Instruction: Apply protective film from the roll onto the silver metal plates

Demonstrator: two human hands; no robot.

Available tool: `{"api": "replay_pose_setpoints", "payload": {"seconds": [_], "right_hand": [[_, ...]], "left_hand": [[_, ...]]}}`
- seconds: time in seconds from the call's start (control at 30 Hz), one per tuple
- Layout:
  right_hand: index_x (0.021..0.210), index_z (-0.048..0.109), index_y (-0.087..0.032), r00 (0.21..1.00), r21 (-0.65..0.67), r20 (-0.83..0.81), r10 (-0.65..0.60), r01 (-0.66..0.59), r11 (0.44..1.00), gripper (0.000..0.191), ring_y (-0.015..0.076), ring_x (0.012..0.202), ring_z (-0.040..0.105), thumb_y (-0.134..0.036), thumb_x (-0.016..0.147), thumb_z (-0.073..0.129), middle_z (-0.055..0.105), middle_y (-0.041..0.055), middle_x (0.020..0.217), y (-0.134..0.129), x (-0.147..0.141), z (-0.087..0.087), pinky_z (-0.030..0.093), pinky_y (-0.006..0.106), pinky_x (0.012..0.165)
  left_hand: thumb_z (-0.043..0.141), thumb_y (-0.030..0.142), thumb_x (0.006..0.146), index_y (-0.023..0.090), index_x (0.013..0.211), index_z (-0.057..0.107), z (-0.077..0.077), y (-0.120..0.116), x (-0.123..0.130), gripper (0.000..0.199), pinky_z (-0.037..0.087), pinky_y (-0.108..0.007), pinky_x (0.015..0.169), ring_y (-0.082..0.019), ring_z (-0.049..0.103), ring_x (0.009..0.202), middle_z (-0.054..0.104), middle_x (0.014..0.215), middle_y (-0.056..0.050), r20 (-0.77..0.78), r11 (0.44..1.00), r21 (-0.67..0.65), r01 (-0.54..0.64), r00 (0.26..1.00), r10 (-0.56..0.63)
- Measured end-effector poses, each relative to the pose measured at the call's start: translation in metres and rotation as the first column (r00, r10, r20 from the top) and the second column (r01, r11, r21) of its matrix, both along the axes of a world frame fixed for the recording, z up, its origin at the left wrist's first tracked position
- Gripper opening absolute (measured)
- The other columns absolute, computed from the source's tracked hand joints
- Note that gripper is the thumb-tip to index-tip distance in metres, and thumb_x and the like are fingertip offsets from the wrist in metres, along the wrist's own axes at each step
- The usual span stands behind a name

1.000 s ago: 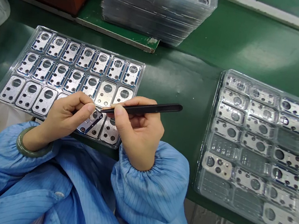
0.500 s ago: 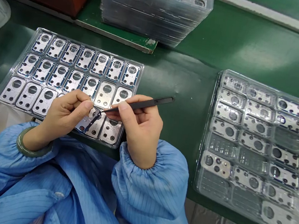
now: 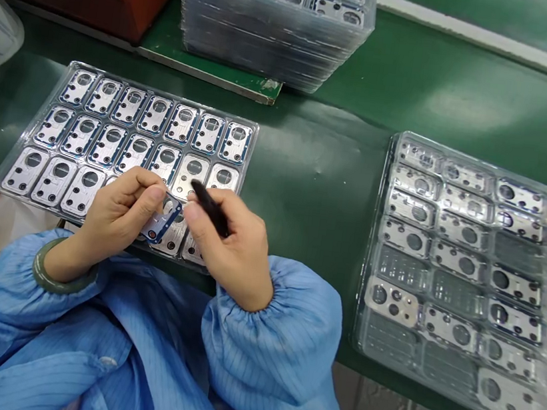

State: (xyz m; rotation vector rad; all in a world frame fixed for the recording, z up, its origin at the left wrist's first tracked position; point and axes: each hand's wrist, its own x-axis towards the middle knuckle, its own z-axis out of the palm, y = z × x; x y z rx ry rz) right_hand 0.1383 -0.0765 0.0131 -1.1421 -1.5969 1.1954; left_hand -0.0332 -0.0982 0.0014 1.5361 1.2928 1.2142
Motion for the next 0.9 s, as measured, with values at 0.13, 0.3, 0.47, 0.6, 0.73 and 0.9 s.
{"api": "replay_pose_setpoints", "payload": {"seconds": [0.13,0.3,0.47,0.6,0.73,0.9], "right_hand": [[0.081,0.063,-0.020,0.993,0.002,0.080,0.083,-0.084,0.996,0.013,0.0113,0.056,0.052,-0.033,0.085,0.062,0.058,-0.0023,0.065,-0.0009,-0.0027,0.0033,0.042,0.025,0.051],[0.074,0.059,-0.020,0.995,-0.014,0.080,0.063,-0.062,0.998,0.013,0.0108,0.054,0.050,-0.028,0.083,0.062,0.054,-0.0032,0.062,0.0002,-0.0020,0.0033,0.039,0.024,0.049],[0.074,0.058,-0.020,0.994,-0.031,0.057,0.092,-0.091,0.995,0.015,0.0102,0.053,0.046,-0.031,0.084,0.061,0.051,-0.0034,0.061,0.0001,-0.0017,0.0043,0.037,0.024,0.047],[0.071,0.057,-0.019,0.992,-0.021,0.078,0.104,-0.102,0.995,0.017,0.0092,0.052,0.043,-0.030,0.084,0.060,0.048,-0.0042,0.059,-0.0006,-0.0030,0.0047,0.035,0.023,0.047],[0.070,0.060,-0.020,0.995,-0.011,0.040,0.086,-0.086,0.996,0.020,0.0094,0.050,0.044,-0.031,0.087,0.059,0.050,-0.0040,0.058,-0.0010,-0.0031,0.0014,0.036,0.024,0.047],[0.081,0.068,-0.023,0.934,-0.024,-0.282,-0.220,0.222,0.975,0.034,0.0157,0.063,0.060,-0.043,0.095,0.045,0.066,0.0017,0.074,0.0003,-0.0066,-0.0045,0.050,0.030,0.058]], "left_hand": [[0.048,0.031,0.093,0.019,0.083,0.052,0.0015,-0.0005,0.0001,0.016,0.031,-0.020,0.042,-0.005,0.037,0.041,0.045,0.053,0.007,-0.038,1.000,0.021,0.001,0.999,-0.001],[0.046,0.029,0.094,0.019,0.082,0.054,0.0035,-0.0017,-0.0010,0.018,0.039,-0.020,0.050,-0.008,0.047,0.053,0.053,0.062,0.003,-0.115,0.997,0.082,0.007,0.993,0.002],[0.046,0.028,0.094,0.019,0.082,0.054,0.0047,-0.0018,-0.0010,0.017,0.038,-0.020,0.047,-0.007,0.046,0.049,0.053,0.062,0.003,-0.119,0.998,0.067,0.020,0.993,-0.012],[0.047,0.025,0.092,0.018,0.079,0.054,0.0062,-0.0012,0.0001,0.016,0.036,-0.019,0.045,-0.006,0.043,0.046,0.053,0.062,0.004,-0.153,0.993,0.111,0.033,0.988,-0.016],[0.047,0.024,0.092,0.018,0.076,0.053,0.0067,-0.0016,0.0004,0.017,0.034,-0.018,0.044,-0.006,0.041,0.045,0.049,0.056,0.005,-0.146,0.994,0.106,0.029,0.989,-0.014],[0.048,0.024,0.092,0.019,0.076,0.051,0.0057,-0.0017,0.0000,0.017,0.032,-0.018,0.041,-0.006,0.037,0.042,0.044,0.053,0.006,-0.124,0.995,0.095,-0.007,0.992,0.019]]}}
